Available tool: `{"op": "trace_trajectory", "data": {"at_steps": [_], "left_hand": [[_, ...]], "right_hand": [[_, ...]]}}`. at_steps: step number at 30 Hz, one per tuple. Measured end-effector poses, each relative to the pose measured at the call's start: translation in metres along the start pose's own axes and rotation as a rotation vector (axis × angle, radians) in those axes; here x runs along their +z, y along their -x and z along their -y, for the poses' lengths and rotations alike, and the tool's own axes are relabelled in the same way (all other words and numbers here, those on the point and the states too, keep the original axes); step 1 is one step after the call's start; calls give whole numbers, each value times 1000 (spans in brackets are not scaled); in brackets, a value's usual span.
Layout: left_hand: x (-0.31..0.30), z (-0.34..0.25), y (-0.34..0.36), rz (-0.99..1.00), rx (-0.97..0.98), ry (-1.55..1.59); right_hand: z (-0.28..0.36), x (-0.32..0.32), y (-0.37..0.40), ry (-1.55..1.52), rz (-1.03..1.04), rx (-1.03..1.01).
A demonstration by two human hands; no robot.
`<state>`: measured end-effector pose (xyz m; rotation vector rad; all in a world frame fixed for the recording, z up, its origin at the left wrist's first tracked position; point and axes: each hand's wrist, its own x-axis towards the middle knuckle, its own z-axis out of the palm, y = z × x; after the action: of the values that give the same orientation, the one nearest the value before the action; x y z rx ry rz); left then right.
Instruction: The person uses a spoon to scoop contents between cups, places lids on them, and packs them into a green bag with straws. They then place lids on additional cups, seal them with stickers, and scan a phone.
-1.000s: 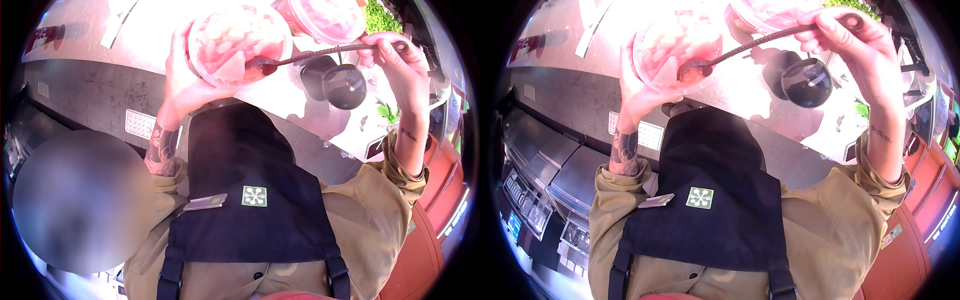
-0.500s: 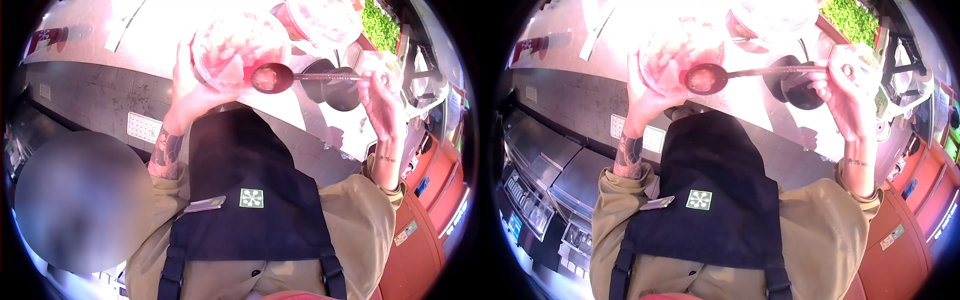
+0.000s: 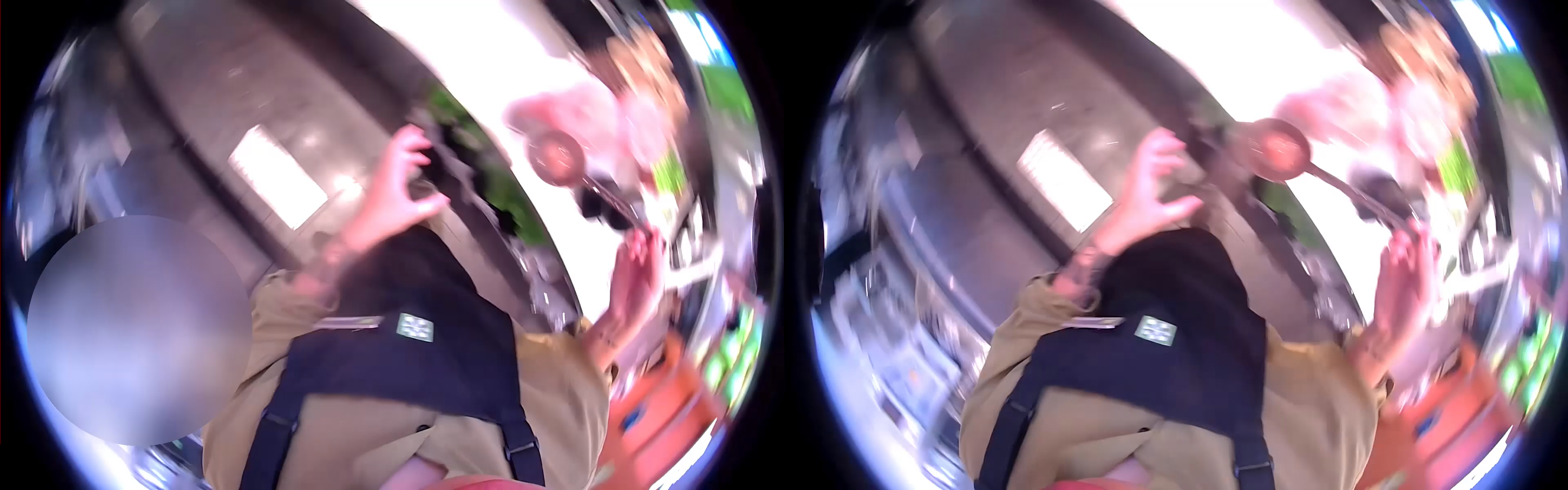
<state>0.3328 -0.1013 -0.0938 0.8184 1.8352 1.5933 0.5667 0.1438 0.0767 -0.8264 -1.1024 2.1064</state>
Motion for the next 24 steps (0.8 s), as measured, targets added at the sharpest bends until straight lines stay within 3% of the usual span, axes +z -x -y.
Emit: {"op": "trace_trajectory", "data": {"at_steps": [1,4,6,8,10,11,12,14,15,16,17,18,19,20,21,22,23,24], "left_hand": [[-17,14,31,-38,112,-9],[-79,25,134,-126,-176,38],[-116,37,207,-263,-170,-24],[-168,38,280,-341,-249,-119],[-195,40,355,-466,-295,-150],[-214,37,391,-516,-330,-199],[-218,44,424,-637,-348,-224],[-230,45,483,-795,-434,-193],[-229,45,501,-870,-480,-185],[-224,54,519,-969,-484,-156],[-224,51,535,-1022,-498,-89],[-225,42,547,-1068,-508,-20],[-224,41,559,-1112,-516,51],[-217,56,570,-1219,-433,52],[-209,61,573,-1255,-403,128],[-199,71,571,-1296,-391,81],[-188,81,571,-1330,-387,30],[-184,72,577,-1337,-410,72]], "right_hand": [[-24,25,2,7,-16,-21],[-125,132,13,-79,274,125],[-196,215,38,-98,545,261],[-266,305,80,-110,631,387],[-322,389,142,-206,855,567],[-345,427,177,-183,955,577],[-370,453,209,-63,923,564],[-406,492,296,193,1034,435],[-428,502,331,128,1166,344],[-448,506,371,231,1256,164],[-461,510,410,146,1503,-98],[-496,515,452,-288,1674,-31],[-524,511,480,-23,1907,-305],[-559,500,521,148,1962,-593],[-575,493,553,621,2179,-694],[-628,474,568,476,2267,-636],[-625,474,582,481,2334,-371],[-634,467,591,392,2259,-331]]}}
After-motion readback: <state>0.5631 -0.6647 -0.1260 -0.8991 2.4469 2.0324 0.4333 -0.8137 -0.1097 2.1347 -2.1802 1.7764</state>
